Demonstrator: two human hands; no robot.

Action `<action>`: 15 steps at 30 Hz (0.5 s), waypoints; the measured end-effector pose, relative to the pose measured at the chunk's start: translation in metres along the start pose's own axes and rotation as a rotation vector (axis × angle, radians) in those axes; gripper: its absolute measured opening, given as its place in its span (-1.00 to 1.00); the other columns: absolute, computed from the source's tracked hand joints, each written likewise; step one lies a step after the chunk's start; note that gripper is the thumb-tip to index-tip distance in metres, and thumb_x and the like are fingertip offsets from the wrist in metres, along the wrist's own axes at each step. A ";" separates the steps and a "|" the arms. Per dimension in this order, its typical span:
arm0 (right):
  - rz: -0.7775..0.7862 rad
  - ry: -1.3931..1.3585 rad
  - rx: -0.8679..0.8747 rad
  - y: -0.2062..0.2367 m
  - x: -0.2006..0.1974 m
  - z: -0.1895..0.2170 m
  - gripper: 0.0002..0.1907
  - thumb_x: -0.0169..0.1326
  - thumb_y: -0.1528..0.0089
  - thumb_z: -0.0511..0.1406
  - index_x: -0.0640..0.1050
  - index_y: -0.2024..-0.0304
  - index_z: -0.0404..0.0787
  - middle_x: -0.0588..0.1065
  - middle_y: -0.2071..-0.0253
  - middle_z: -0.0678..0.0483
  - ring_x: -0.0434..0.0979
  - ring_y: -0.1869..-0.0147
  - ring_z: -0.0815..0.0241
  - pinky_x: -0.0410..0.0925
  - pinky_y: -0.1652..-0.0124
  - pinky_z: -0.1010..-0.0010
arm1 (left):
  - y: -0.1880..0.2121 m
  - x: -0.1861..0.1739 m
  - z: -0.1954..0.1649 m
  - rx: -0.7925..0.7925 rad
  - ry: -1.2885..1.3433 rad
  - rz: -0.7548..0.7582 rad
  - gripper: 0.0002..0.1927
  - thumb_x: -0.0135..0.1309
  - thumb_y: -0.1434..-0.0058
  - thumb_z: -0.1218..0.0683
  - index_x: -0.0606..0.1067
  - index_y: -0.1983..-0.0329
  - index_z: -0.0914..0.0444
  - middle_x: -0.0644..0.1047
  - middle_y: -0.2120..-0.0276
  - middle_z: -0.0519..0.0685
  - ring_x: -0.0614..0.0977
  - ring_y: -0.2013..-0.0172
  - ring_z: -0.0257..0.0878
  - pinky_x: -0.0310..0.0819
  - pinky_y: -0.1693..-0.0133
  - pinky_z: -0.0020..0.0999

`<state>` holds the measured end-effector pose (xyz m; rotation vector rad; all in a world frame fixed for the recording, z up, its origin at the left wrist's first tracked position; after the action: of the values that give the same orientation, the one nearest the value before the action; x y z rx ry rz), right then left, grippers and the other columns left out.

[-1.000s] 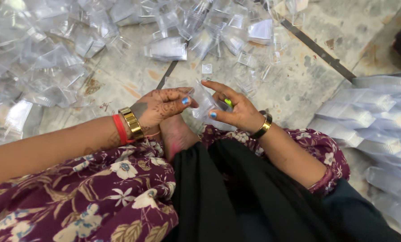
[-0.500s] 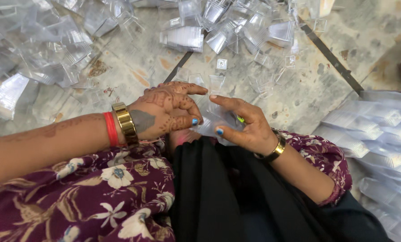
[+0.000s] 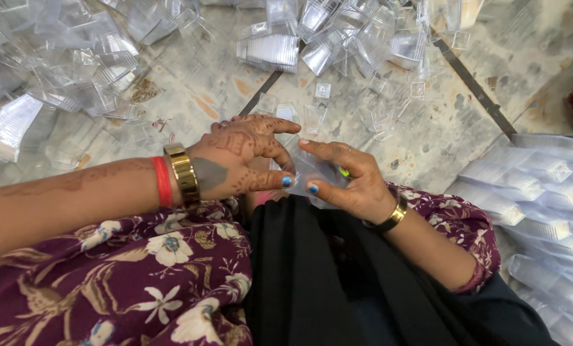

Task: The person sits on the floor among large piles of small translucent plastic cups and counts them one at a time, nesting each counted cup into a stack held in one hand. The person repeatedly picks single cups from the floor pile, adds them to the growing stack, and sets completed stacks aside.

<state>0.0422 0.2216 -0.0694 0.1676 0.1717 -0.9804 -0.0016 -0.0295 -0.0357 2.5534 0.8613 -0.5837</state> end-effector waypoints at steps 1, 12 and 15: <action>-0.007 0.003 -0.028 0.000 0.004 -0.001 -0.41 0.30 -0.21 -0.29 0.50 -0.30 -0.21 0.58 -0.08 0.02 0.57 -0.12 0.25 0.40 -0.15 0.41 | 0.000 0.002 0.001 0.018 -0.050 0.006 -0.71 0.17 -0.18 -0.15 0.69 0.21 0.09 0.37 -0.33 -0.01 0.32 -0.30 -0.05 0.20 -0.23 0.00; -0.099 -1.263 0.289 -0.007 -0.007 -0.024 -0.45 0.19 -0.33 -0.11 0.36 -0.30 -0.07 0.43 -0.14 -0.14 0.54 -0.11 -0.08 0.51 0.05 0.03 | 0.010 -0.010 0.041 -0.164 0.464 -0.517 -0.81 0.07 -0.34 0.11 0.53 0.00 0.18 0.60 -0.02 0.03 0.60 -0.07 -0.24 0.48 -0.16 -0.30; 0.023 -1.504 0.220 -0.012 -0.014 -0.030 -0.50 0.14 -0.35 -0.01 0.34 -0.18 -0.07 0.45 -0.15 -0.19 0.56 -0.12 -0.20 0.52 0.11 0.05 | 0.011 -0.004 0.051 -0.221 0.616 -0.528 -0.75 0.05 -0.36 0.13 0.45 -0.09 0.23 0.64 0.11 -0.01 0.64 0.02 -0.31 0.49 -0.11 -0.38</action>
<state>0.0229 0.2330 -0.0966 -0.3890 -1.3084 -0.8820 -0.0108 -0.0643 -0.0744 2.3073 1.7243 0.1923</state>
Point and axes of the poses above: each hand's wrist, its own y-axis away from the middle knuckle, its own x-axis out of the palm, z = x × y, the point moved 2 cm from there along -y, towards the middle knuckle
